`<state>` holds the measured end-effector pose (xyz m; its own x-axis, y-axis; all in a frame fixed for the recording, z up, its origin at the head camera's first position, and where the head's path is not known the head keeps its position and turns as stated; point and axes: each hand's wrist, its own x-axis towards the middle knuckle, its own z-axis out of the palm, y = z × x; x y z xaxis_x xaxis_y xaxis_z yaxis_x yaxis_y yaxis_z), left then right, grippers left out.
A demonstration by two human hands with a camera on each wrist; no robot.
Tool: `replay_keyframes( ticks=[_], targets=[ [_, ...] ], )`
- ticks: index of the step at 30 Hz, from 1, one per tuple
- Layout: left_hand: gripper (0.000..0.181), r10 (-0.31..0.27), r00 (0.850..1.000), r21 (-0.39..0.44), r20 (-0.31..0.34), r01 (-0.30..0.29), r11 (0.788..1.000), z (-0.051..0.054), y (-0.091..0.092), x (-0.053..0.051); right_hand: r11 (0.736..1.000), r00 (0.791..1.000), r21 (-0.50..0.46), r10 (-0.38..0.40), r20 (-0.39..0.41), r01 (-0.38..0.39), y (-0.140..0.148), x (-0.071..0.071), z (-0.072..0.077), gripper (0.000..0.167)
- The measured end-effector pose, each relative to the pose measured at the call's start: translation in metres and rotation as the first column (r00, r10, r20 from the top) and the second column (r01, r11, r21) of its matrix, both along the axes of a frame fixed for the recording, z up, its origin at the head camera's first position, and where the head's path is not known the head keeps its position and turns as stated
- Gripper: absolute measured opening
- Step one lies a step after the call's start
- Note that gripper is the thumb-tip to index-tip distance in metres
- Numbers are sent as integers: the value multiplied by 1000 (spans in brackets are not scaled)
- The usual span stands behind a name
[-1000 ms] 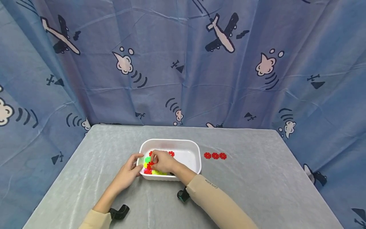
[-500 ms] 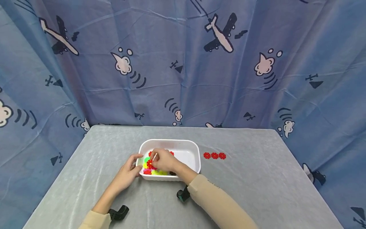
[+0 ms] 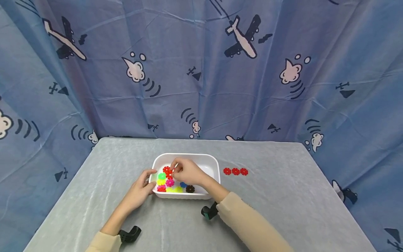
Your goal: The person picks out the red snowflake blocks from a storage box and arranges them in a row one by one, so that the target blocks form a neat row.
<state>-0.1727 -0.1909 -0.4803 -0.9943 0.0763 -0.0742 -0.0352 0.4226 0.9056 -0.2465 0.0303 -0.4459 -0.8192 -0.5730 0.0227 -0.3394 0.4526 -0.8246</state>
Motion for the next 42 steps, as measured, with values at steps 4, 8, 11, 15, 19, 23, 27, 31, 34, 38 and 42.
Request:
replay_keyframes(
  ticks=[4, 8, 11, 15, 19, 23, 27, 31, 34, 38, 42],
  targets=[
    [42, -2, 1000, -2, 4, 2, 1000, 1, 0, 1, 1000, 999, -29, 9, -32, -10, 13, 4, 9, 15],
    [42, -5, 1000, -3, 3, 5, 1000, 1, 0, 2, 999, 999, -54, 3, -40, -5, 28, 8, 16, 12],
    [43, -5, 1000, -11, 4, 5, 1000, 1, 1, 3, 997, 998, -72, -15, -56, 11, 41, 11, 20, 11],
    [43, -4, 1000, -21, 3, 4, 1000, 0, 1, 2, 992, 997, -123, -46, -66, 38, 61, 16, 24, 12],
    [43, -2, 1000, -25, 8, 2, 1000, -1, 1, 2, 985, 996, -163, -71, -57, 61, 81, 20, 24, 12],
    [43, 2, 1000, -33, 13, -1, 999, -2, 1, 2, 984, 992, -155, -105, -70, 93, 101, 21, 24, 12],
    [43, -2, 1000, -33, 8, 2, 999, -2, 1, 1, 980, 984, -141, -154, -94, 140, 124, 20, 22, 13],
    [43, -9, 1000, -14, -2, 9, 1000, -2, 1, 1, 975, 972, -131, -194, -131, 177, 150, 17, 18, 14],
    [43, -13, 1000, 5, -9, 13, 1000, -2, 1, 0, 973, 968, -121, -214, -133, 199, 166, 16, 16, 15],
    [42, -13, 1000, 16, -9, 13, 1000, -1, 1, 1, 968, 963, -102, -239, -127, 227, 185, 16, 12, 14],
    [43, -12, 1000, 12, 0, 12, 1000, 1, 0, 2, 963, 956, -86, -265, -123, 256, 204, 13, 5, 16]
  ],
)
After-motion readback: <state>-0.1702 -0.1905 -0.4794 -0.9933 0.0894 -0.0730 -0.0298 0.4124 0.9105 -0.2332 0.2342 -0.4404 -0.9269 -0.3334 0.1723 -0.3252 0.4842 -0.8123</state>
